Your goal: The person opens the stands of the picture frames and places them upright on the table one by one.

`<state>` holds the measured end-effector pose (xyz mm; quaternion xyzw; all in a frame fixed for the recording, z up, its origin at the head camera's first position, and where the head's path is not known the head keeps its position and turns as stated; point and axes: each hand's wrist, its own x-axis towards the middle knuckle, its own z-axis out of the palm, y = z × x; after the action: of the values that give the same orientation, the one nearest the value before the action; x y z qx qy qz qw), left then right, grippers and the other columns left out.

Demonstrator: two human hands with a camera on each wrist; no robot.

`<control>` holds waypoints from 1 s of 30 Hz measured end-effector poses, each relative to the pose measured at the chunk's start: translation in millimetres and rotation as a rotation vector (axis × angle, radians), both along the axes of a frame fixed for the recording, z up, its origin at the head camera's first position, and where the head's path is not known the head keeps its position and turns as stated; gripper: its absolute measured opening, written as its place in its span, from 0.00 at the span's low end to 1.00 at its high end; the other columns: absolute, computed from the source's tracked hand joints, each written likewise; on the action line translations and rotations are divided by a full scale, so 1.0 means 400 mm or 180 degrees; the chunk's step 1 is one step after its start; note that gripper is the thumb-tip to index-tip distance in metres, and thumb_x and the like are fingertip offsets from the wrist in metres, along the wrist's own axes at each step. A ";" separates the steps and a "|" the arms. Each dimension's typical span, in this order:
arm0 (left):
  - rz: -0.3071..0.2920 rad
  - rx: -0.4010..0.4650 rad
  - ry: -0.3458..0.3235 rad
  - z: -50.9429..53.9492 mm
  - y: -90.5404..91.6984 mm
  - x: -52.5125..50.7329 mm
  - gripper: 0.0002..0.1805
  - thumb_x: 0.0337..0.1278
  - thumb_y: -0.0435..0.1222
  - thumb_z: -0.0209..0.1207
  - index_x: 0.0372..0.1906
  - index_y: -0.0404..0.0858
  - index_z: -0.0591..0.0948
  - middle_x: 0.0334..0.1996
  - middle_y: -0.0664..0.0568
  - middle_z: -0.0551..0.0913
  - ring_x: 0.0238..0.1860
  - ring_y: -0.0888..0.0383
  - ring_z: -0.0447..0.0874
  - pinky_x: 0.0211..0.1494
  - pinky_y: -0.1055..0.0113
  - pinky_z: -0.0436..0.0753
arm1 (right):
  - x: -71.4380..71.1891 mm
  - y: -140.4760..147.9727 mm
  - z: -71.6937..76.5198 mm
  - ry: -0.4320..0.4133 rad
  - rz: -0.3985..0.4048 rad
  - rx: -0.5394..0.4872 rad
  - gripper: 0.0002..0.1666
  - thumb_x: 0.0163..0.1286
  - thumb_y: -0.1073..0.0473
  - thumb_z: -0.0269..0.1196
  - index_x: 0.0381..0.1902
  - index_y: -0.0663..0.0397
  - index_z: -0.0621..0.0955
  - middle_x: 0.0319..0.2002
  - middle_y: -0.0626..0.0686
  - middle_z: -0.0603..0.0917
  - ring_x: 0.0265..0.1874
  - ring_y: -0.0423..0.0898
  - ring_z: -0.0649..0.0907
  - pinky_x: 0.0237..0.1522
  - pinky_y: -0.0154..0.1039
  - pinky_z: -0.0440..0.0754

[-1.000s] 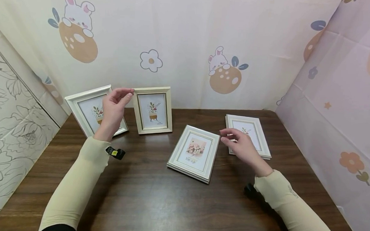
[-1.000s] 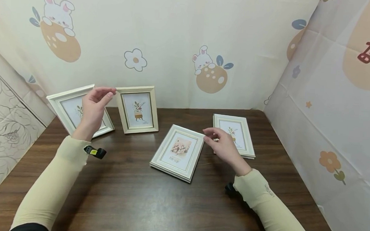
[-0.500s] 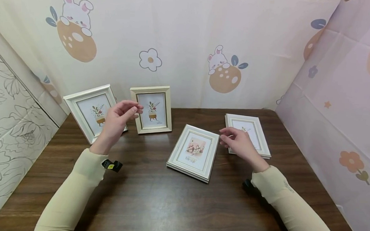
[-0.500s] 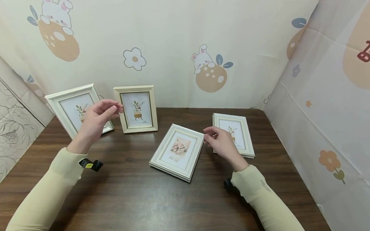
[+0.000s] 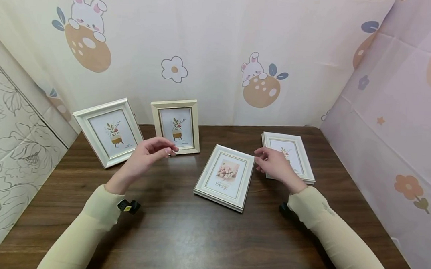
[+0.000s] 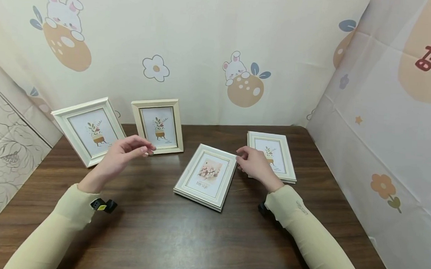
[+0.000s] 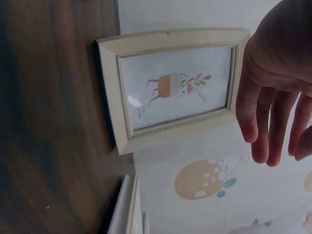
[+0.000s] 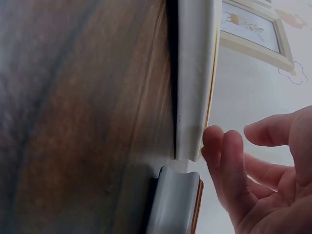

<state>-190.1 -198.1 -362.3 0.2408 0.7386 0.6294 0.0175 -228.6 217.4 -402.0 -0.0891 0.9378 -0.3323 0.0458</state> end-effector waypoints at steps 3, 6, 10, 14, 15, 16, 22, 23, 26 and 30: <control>-0.0114 -0.0056 -0.0049 -0.005 0.006 0.011 0.10 0.69 0.31 0.59 0.51 0.32 0.81 0.47 0.38 0.84 0.48 0.40 0.83 0.50 0.61 0.83 | -0.016 -0.004 -0.008 -0.0023 0.0039 0.0157 0.19 0.74 0.56 0.58 0.57 0.61 0.78 0.32 0.52 0.86 0.24 0.42 0.84 0.32 0.41 0.81; -0.0196 -0.0161 -0.0064 -0.012 0.010 0.020 0.09 0.69 0.32 0.59 0.50 0.34 0.81 0.46 0.41 0.85 0.47 0.39 0.83 0.49 0.61 0.83 | -0.027 -0.012 -0.013 -0.0046 0.0097 0.0309 0.18 0.74 0.55 0.58 0.55 0.62 0.79 0.28 0.50 0.86 0.22 0.41 0.84 0.33 0.41 0.80; -0.0311 -0.0399 -0.0059 -0.021 0.015 0.032 0.08 0.69 0.33 0.59 0.49 0.36 0.82 0.45 0.46 0.86 0.47 0.40 0.83 0.48 0.61 0.83 | -0.039 -0.025 -0.009 -0.0153 0.0108 0.0480 0.17 0.74 0.56 0.57 0.51 0.63 0.80 0.24 0.49 0.84 0.21 0.42 0.82 0.31 0.41 0.79; -0.0403 -0.0596 -0.0058 -0.031 0.020 0.040 0.07 0.70 0.34 0.59 0.48 0.39 0.83 0.44 0.48 0.86 0.46 0.44 0.84 0.48 0.56 0.83 | -0.051 -0.035 -0.002 -0.0256 0.0074 0.0636 0.18 0.73 0.56 0.57 0.51 0.65 0.81 0.21 0.50 0.83 0.19 0.43 0.82 0.29 0.40 0.79; -0.0431 -0.0625 -0.0055 -0.034 0.022 0.040 0.07 0.70 0.34 0.59 0.47 0.39 0.83 0.43 0.48 0.86 0.45 0.45 0.84 0.48 0.56 0.83 | -0.055 -0.037 -0.001 -0.0274 0.0072 0.0696 0.18 0.73 0.56 0.57 0.51 0.65 0.81 0.20 0.50 0.83 0.19 0.43 0.81 0.30 0.40 0.78; -0.0465 -0.0637 -0.0075 -0.035 0.024 0.043 0.07 0.70 0.34 0.59 0.47 0.40 0.84 0.43 0.48 0.86 0.45 0.46 0.84 0.49 0.54 0.83 | -0.059 -0.039 -0.001 -0.0303 0.0079 0.0731 0.18 0.73 0.56 0.57 0.50 0.65 0.81 0.20 0.50 0.83 0.18 0.43 0.82 0.30 0.41 0.79; -0.0816 -0.0556 -0.0290 -0.048 0.035 0.047 0.08 0.70 0.31 0.58 0.48 0.34 0.83 0.45 0.35 0.84 0.49 0.40 0.83 0.53 0.48 0.81 | -0.083 -0.044 -0.012 -0.0404 0.0100 0.0841 0.17 0.72 0.54 0.59 0.46 0.64 0.82 0.20 0.52 0.83 0.18 0.44 0.82 0.28 0.39 0.78; -0.0880 -0.0561 -0.0310 -0.051 0.036 0.047 0.08 0.70 0.30 0.57 0.48 0.32 0.82 0.46 0.33 0.83 0.50 0.38 0.82 0.54 0.49 0.81 | -0.086 -0.045 -0.014 -0.0396 0.0093 0.0851 0.16 0.72 0.54 0.59 0.45 0.63 0.82 0.21 0.51 0.83 0.18 0.44 0.81 0.27 0.39 0.78; -0.1027 -0.0704 -0.0303 -0.058 0.040 0.047 0.10 0.71 0.31 0.57 0.49 0.29 0.81 0.46 0.33 0.83 0.50 0.36 0.82 0.55 0.56 0.81 | -0.089 -0.046 -0.019 -0.0324 0.0106 0.0892 0.16 0.73 0.54 0.58 0.44 0.62 0.82 0.21 0.51 0.82 0.19 0.45 0.81 0.27 0.40 0.78; -0.1149 -0.0973 -0.0270 -0.067 0.042 0.046 0.12 0.71 0.35 0.57 0.50 0.30 0.81 0.45 0.38 0.85 0.49 0.43 0.83 0.53 0.63 0.81 | -0.085 -0.049 -0.015 -0.0187 0.0098 0.0986 0.16 0.73 0.54 0.58 0.44 0.63 0.82 0.26 0.54 0.83 0.25 0.49 0.81 0.31 0.43 0.77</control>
<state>-171.8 -181.2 -389.2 0.3367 0.7689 0.5066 0.1970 -262.5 197.9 -408.1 -0.0856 0.9747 -0.1854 0.0915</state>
